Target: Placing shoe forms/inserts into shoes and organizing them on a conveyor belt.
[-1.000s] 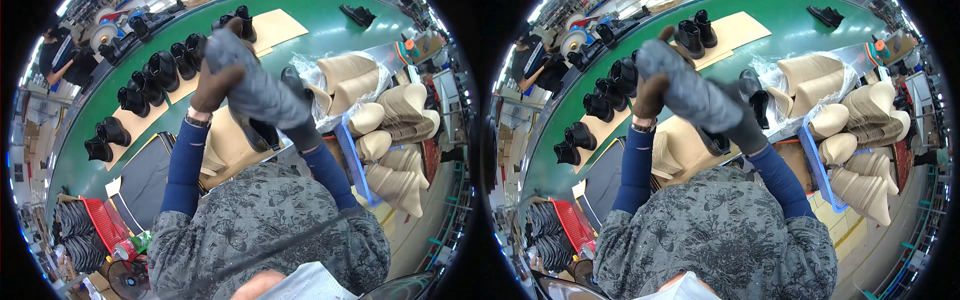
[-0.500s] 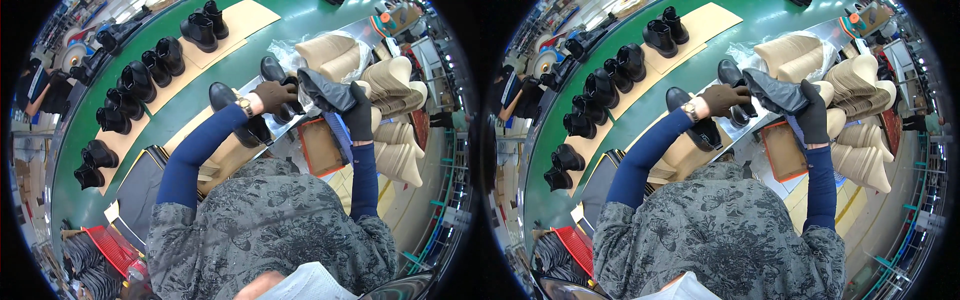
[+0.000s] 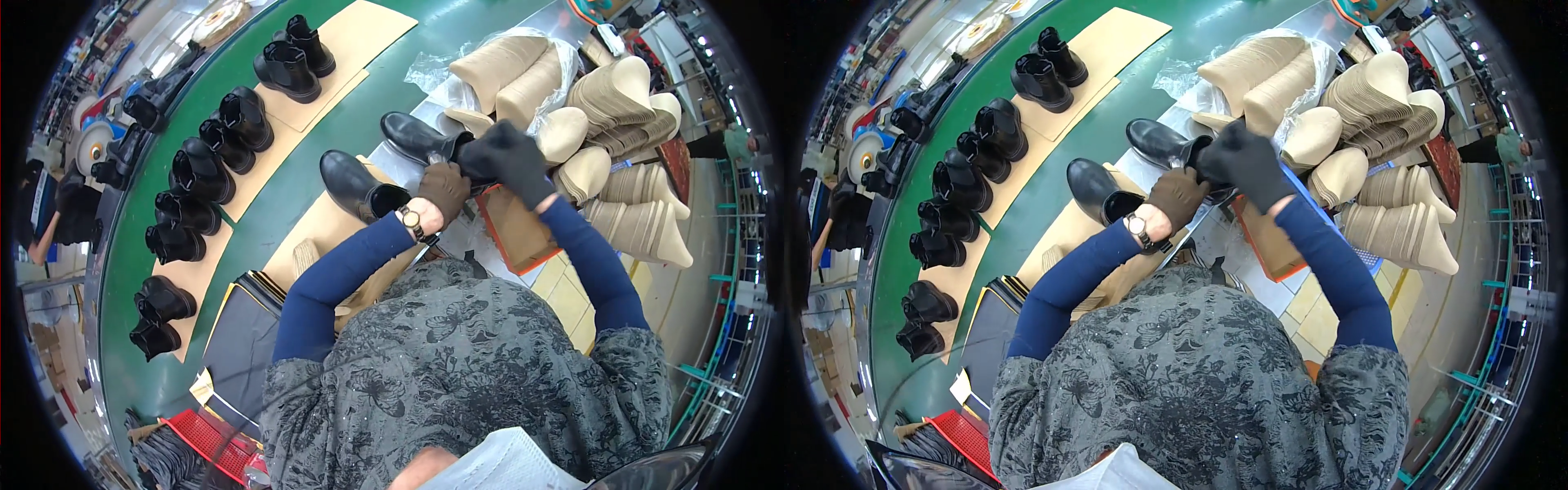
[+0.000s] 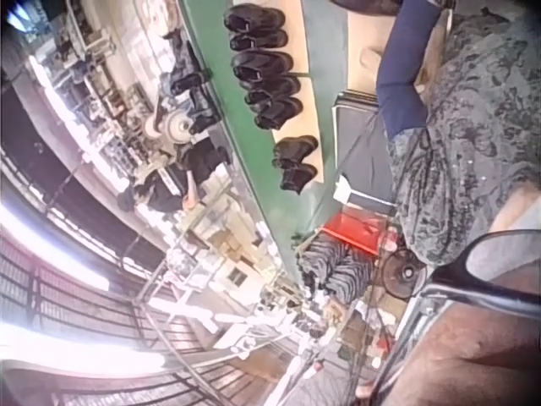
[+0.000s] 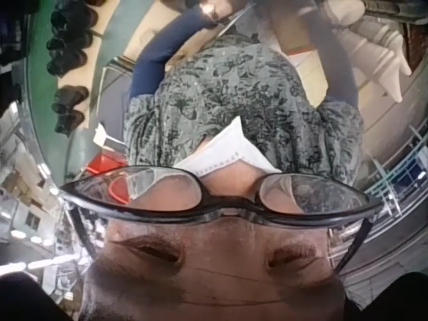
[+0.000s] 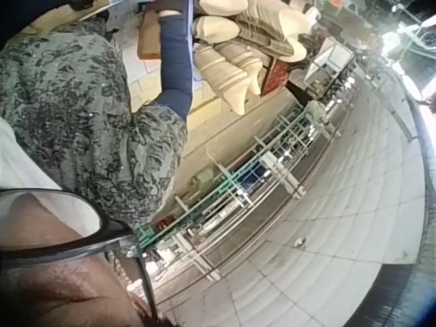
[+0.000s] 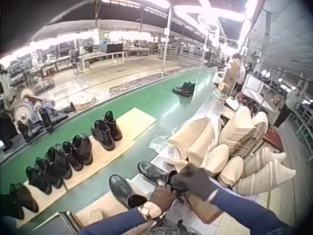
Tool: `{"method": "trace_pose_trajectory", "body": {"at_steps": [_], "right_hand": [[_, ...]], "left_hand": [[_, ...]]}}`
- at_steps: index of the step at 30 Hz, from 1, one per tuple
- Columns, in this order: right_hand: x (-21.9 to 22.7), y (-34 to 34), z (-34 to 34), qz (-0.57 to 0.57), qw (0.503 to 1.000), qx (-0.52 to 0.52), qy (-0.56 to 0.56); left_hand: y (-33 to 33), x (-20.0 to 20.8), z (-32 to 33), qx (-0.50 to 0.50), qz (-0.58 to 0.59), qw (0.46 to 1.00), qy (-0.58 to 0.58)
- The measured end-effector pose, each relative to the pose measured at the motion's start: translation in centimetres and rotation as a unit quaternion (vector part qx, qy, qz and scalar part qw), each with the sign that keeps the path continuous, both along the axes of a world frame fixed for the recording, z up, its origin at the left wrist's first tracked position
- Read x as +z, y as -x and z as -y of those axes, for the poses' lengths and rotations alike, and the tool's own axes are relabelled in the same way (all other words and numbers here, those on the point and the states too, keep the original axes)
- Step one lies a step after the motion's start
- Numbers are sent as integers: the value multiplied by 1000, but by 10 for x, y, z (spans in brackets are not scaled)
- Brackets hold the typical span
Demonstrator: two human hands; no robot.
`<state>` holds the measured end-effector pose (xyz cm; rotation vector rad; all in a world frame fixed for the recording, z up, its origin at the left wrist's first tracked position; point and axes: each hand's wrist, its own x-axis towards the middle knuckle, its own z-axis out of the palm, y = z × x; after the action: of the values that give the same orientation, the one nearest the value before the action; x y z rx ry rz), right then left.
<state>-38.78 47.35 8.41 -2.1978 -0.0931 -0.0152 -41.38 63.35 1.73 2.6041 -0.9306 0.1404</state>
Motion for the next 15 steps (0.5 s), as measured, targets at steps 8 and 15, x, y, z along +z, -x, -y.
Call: {"method": "trace_pose_trajectory", "body": {"at_steps": [8,15], "right_hand": [[-129,-32,-50,-24,992,-110,53],[-111,-29,-31,98,981,88,144]], "left_hand": [[25,28,-6,1,-22,985,-170],[30,79,-60,-6,-84,989,124]]}}
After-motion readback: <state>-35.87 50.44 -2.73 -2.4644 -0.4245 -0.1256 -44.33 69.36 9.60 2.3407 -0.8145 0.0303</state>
